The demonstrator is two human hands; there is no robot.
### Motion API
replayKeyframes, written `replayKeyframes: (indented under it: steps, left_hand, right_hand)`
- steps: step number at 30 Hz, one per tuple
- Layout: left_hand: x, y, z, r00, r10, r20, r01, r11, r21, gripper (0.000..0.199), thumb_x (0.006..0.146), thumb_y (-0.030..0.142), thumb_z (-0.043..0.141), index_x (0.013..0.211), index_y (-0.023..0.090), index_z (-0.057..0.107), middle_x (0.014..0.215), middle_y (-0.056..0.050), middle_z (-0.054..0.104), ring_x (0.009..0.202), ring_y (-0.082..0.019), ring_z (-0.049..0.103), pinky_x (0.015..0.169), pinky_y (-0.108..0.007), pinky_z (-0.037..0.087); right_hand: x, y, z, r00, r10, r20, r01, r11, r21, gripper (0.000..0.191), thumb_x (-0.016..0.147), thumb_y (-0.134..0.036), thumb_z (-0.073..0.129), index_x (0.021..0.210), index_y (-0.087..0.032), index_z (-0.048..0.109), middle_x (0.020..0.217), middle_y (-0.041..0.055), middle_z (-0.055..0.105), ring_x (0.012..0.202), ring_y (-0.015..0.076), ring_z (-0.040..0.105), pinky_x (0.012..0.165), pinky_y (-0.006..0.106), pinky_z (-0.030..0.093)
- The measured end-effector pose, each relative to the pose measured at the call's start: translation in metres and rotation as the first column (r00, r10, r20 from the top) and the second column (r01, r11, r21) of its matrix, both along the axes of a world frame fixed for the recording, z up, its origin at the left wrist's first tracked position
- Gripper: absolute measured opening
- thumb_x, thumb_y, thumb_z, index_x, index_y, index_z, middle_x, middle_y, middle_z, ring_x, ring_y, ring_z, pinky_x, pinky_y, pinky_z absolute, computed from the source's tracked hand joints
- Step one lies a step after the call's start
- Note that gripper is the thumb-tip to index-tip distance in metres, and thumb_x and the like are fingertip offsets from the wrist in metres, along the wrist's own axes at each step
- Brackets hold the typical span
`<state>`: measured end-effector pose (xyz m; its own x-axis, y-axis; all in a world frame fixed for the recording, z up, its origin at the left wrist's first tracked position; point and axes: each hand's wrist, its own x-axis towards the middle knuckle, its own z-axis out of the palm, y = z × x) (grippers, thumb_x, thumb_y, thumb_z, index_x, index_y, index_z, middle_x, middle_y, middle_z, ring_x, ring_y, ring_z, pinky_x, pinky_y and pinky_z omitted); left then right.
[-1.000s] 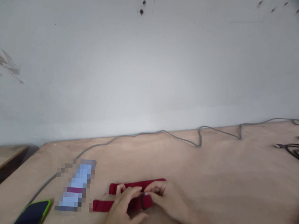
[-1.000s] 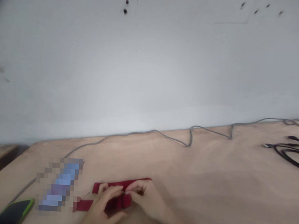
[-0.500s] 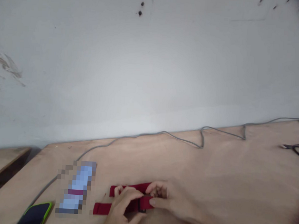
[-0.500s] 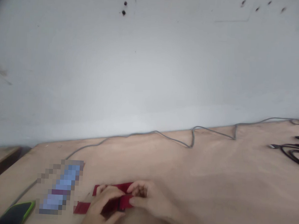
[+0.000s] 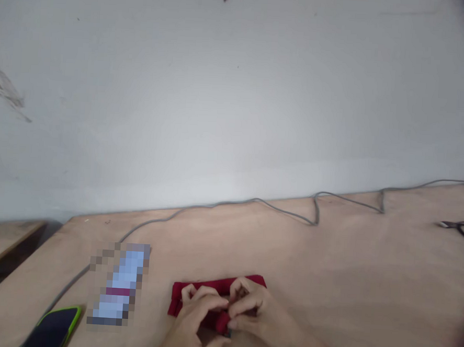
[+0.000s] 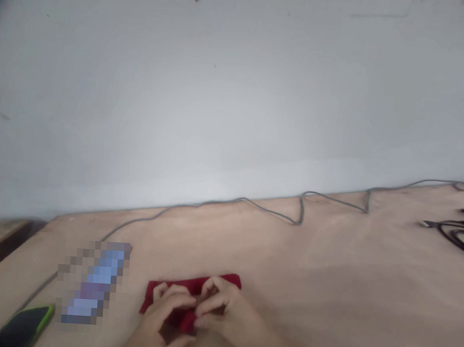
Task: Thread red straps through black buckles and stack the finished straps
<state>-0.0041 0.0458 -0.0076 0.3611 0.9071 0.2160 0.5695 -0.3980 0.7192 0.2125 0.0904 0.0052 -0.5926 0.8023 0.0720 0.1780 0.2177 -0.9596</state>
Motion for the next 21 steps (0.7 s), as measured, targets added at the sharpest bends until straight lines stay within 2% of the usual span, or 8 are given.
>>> replayKeyframes:
  steps: [6, 9, 11, 13, 16, 18, 20, 21]
  left_hand:
    - [0.000, 0.001, -0.002, 1.000, 0.027, -0.009, -0.027, 0.999, 0.042, 0.036, 0.076, 0.018, 0.078, 0.108, 0.026, 0.064, 0.106, -0.007, 0.071, 0.101, -0.029, 0.065, 0.099, -0.048, 0.043]
    - [0.000, -0.001, -0.003, 1.000, 0.018, -0.019, -0.017, 0.998, 0.063, 0.035, 0.079, 0.018, 0.074, 0.111, 0.027, 0.063, 0.109, -0.007, 0.070, 0.103, -0.029, 0.065, 0.102, -0.048, 0.040]
    - [0.000, -0.003, -0.002, 1.000, 0.022, -0.010, -0.021, 0.996, 0.082, 0.033, 0.080, 0.018, 0.074, 0.110, 0.026, 0.063, 0.109, -0.007, 0.070, 0.103, -0.029, 0.064, 0.101, -0.047, 0.040]
    - [0.001, -0.003, -0.002, 0.999, 0.042, 0.025, -0.044, 0.994, 0.102, 0.030, 0.081, 0.021, 0.073, 0.109, 0.025, 0.063, 0.108, -0.008, 0.071, 0.102, -0.029, 0.064, 0.097, -0.044, 0.042]
    - [0.002, -0.002, 0.000, 0.996, 0.043, 0.079, -0.053, 0.991, 0.126, 0.028, 0.083, 0.022, 0.072, 0.109, 0.025, 0.063, 0.107, -0.008, 0.071, 0.100, -0.028, 0.063, 0.092, -0.041, 0.043]
    - [0.003, 0.000, 0.003, 0.996, 0.027, 0.087, -0.039, 0.990, 0.133, 0.030, 0.082, 0.020, 0.073, 0.109, 0.025, 0.063, 0.106, -0.007, 0.071, 0.101, -0.028, 0.063, 0.093, -0.042, 0.042]
    - [0.003, 0.000, 0.006, 0.997, 0.018, 0.080, -0.028, 0.992, 0.127, 0.033, 0.079, 0.016, 0.074, 0.109, 0.025, 0.063, 0.106, -0.006, 0.071, 0.103, -0.028, 0.062, 0.095, -0.044, 0.040]
    - [0.002, -0.001, 0.008, 0.997, 0.021, 0.073, -0.029, 0.993, 0.117, 0.036, 0.077, 0.014, 0.075, 0.109, 0.025, 0.062, 0.106, -0.006, 0.071, 0.104, -0.029, 0.062, 0.097, -0.046, 0.039]
  right_hand:
    - [-0.002, -0.009, 0.010, 1.000, 0.018, 0.013, -0.019, 0.995, 0.097, 0.017, 0.089, -0.033, 0.065, 0.090, -0.030, 0.082, 0.110, 0.0041, 0.062, 0.101, 0.0216, 0.060, 0.091, 0.034, 0.047]
    - [-0.008, -0.014, 0.006, 0.992, -0.126, 0.019, 0.124, 0.991, 0.050, 0.014, 0.083, -0.031, 0.071, 0.076, -0.026, 0.082, 0.112, 0.0060, 0.065, 0.104, 0.0244, 0.061, 0.092, 0.035, 0.049]
    - [-0.011, -0.015, 0.000, 0.978, -0.207, 0.021, 0.206, 0.978, 0.038, 0.012, 0.081, -0.029, 0.072, 0.074, -0.024, 0.080, 0.107, 0.0072, 0.066, 0.105, 0.0255, 0.062, 0.092, 0.035, 0.050]
    - [-0.013, -0.017, -0.004, 0.973, -0.229, 0.016, 0.226, 0.969, 0.099, 0.009, 0.081, -0.026, 0.069, 0.085, -0.024, 0.078, 0.106, 0.0080, 0.065, 0.111, 0.0265, 0.060, 0.095, 0.036, 0.050]
    - [-0.010, -0.018, 0.000, 0.974, -0.225, 0.039, 0.213, 0.958, 0.193, 0.023, 0.082, -0.022, 0.064, 0.104, -0.023, 0.069, 0.113, 0.0087, 0.062, 0.112, 0.0257, 0.059, 0.096, 0.039, 0.049]
    - [-0.007, -0.017, 0.006, 0.977, -0.188, 0.102, 0.165, 0.966, 0.201, 0.015, 0.083, -0.022, 0.063, 0.098, -0.023, 0.067, 0.117, 0.0081, 0.060, 0.111, 0.0244, 0.059, 0.097, 0.038, 0.048]
    - [-0.003, -0.016, 0.013, 0.976, -0.143, 0.166, 0.110, 0.975, 0.193, 0.004, 0.085, -0.024, 0.062, 0.082, -0.022, 0.065, 0.118, 0.0069, 0.059, 0.113, 0.0237, 0.059, 0.098, 0.037, 0.047]
    - [-0.001, -0.015, 0.016, 0.972, -0.131, 0.194, 0.093, 0.977, 0.191, 0.010, 0.085, -0.025, 0.062, 0.076, -0.021, 0.062, 0.118, 0.0064, 0.059, 0.113, 0.0234, 0.058, 0.098, 0.037, 0.047]
